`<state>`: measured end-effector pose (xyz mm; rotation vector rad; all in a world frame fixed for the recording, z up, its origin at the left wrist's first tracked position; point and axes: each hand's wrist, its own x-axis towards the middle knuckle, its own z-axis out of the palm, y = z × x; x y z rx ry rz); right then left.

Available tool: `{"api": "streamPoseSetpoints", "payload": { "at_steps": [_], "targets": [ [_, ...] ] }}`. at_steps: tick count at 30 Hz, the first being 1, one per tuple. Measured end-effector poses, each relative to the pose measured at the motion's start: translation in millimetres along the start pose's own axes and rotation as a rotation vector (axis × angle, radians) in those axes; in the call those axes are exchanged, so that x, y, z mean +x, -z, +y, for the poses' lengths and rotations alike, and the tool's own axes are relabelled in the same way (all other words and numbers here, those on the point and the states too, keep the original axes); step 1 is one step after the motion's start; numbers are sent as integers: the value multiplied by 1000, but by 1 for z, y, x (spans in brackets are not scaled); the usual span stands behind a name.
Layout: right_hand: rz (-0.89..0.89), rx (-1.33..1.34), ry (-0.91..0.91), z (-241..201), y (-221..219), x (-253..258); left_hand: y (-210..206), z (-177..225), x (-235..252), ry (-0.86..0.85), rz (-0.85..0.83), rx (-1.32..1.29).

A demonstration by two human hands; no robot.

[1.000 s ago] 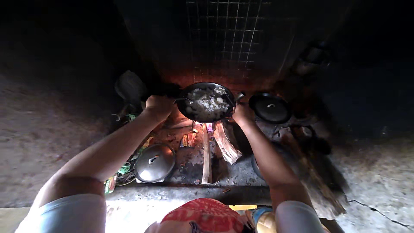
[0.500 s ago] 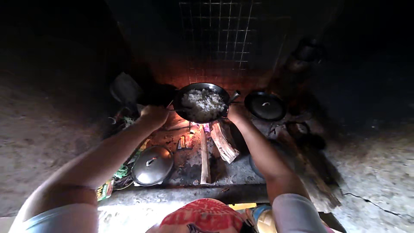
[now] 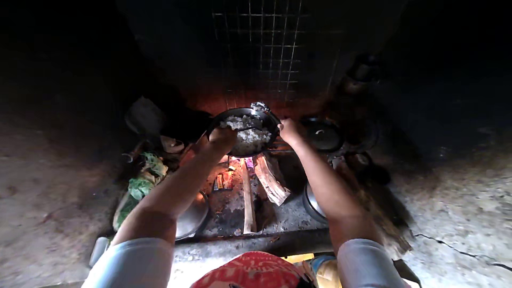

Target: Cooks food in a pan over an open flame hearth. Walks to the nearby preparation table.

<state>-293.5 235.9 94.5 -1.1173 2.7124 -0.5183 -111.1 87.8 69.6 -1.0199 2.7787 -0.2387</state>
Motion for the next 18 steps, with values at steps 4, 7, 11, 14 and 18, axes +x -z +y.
{"api": "streamPoseSetpoints", "payload": {
  "at_steps": [4, 7, 11, 14, 18],
  "targets": [
    [-51, -28, -19, 14, -15, -9, -35, -4, 23, -82, -90, -15],
    [-41, 7, -42, 26, -14, -16, -11, -22, 23, -68, -68, -16],
    [-17, 52, -42, 39, -10, -20, 26, -14, 23, -27, -1, 55],
    [-45, 32, -66, 33, -13, -21, -1, 7, 29, -108, -31, 18],
    [-50, 40, -71, 33, -6, -29, 15, 6, 36, -160, -46, 40]
  ]
}}
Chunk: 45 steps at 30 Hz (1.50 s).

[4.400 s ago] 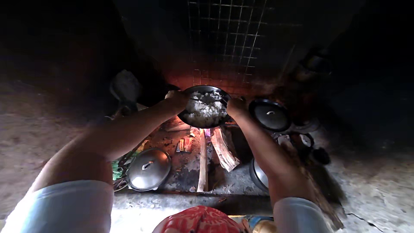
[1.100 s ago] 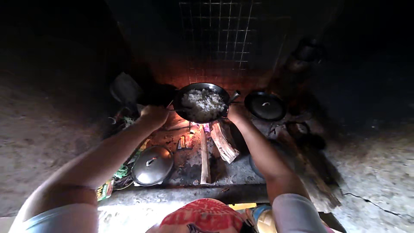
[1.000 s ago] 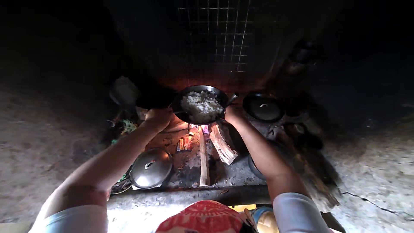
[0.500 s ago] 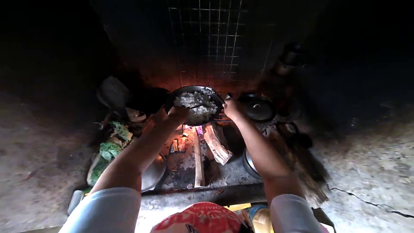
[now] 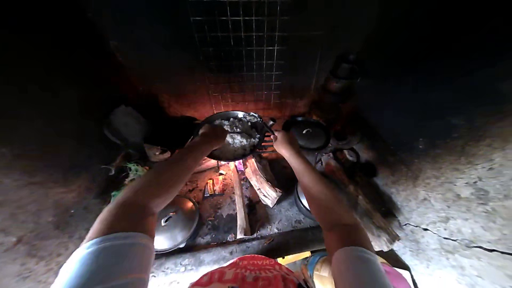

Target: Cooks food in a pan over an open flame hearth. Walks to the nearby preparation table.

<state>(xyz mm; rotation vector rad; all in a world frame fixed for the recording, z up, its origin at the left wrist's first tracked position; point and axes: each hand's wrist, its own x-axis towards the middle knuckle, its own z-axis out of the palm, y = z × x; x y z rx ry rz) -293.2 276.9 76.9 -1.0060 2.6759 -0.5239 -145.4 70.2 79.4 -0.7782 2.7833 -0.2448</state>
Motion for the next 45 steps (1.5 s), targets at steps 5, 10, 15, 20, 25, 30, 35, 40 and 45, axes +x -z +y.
{"api": "streamPoseSetpoints", "payload": {
  "at_steps": [5, 10, 15, 20, 25, 30, 35, 40, 45],
  "targets": [
    [28, 47, -7, 24, 3, -3, 21, -43, -15, -42, 74, 64],
    [27, 53, 14, 37, 4, -16, -20, -86, -37, -51, 12, -65],
    [-1, 25, 28, 24, 5, -12, -40, -86, -28, -206, 31, -86],
    [-9, 36, 29, 9, 0, -5, -19, 28, -44, -71, -64, -13],
    [-25, 14, 37, 0, -7, -4, -16, 83, -24, -88, -128, 25],
    [9, 13, 36, 0, -12, 8, 0, 35, -28, 88, -104, -75],
    [25, -13, 65, -10, -22, 18, -53, -77, -23, 116, -28, -567],
    [-84, -165, 75, -46, -40, 30, -86, -114, -47, 286, -113, -897],
    [-107, -240, 46, -69, -39, 41, -49, -158, -74, 152, -36, -776]
  ]
}}
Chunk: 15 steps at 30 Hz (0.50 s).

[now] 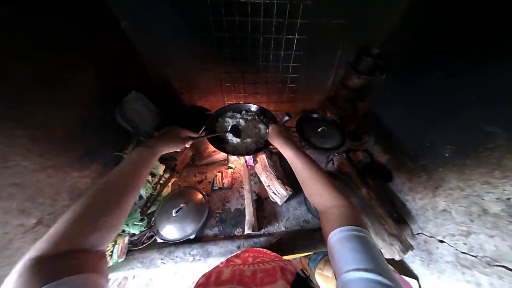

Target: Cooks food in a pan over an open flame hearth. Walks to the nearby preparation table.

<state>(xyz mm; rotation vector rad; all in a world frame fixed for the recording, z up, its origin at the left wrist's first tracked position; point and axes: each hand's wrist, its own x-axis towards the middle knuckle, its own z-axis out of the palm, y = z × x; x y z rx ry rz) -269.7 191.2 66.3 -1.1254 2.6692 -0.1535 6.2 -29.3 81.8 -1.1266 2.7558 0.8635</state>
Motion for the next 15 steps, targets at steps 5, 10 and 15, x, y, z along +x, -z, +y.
{"api": "streamPoseSetpoints", "payload": {
  "at_steps": [5, 10, 15],
  "targets": [
    [-28, -25, 6, -1, 10, 15, 41, 26, -1, -166, -89, 236],
    [-58, -17, 35, 4, 11, 33, 1, 62, 33, -268, -221, 321],
    [-50, -39, 36, 17, 13, 33, -21, 86, 29, -271, -276, 740]
  ]
}}
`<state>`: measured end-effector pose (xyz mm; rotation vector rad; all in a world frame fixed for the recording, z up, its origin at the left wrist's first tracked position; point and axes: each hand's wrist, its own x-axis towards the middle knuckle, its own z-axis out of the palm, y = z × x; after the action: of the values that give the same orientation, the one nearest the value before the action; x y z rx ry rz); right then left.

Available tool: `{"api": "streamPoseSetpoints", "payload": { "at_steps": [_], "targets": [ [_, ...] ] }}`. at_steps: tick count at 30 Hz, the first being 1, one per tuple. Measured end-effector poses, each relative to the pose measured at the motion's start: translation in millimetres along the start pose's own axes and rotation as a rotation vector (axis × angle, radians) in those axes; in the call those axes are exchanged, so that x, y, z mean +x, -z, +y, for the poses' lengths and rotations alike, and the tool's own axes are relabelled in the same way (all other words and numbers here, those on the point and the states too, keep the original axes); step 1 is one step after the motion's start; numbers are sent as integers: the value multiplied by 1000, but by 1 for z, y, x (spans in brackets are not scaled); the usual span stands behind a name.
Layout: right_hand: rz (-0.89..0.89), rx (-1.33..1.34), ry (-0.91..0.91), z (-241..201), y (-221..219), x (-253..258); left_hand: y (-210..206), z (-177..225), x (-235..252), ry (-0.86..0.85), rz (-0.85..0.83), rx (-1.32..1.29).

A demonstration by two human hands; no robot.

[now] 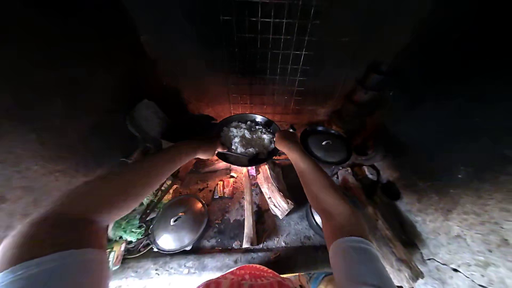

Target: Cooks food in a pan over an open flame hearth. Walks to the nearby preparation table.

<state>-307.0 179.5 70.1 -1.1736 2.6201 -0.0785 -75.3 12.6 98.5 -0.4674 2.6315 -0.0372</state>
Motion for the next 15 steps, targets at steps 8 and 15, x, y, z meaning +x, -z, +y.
{"api": "streamPoseSetpoints", "payload": {
  "at_steps": [8, 15],
  "targets": [
    [-13, -15, 17, 2, -5, -8, -19, 62, 27, 146, 121, 289],
    [-62, 11, -44, -13, -2, -22, -40, 70, 67, 241, 207, 101]
  ]
}}
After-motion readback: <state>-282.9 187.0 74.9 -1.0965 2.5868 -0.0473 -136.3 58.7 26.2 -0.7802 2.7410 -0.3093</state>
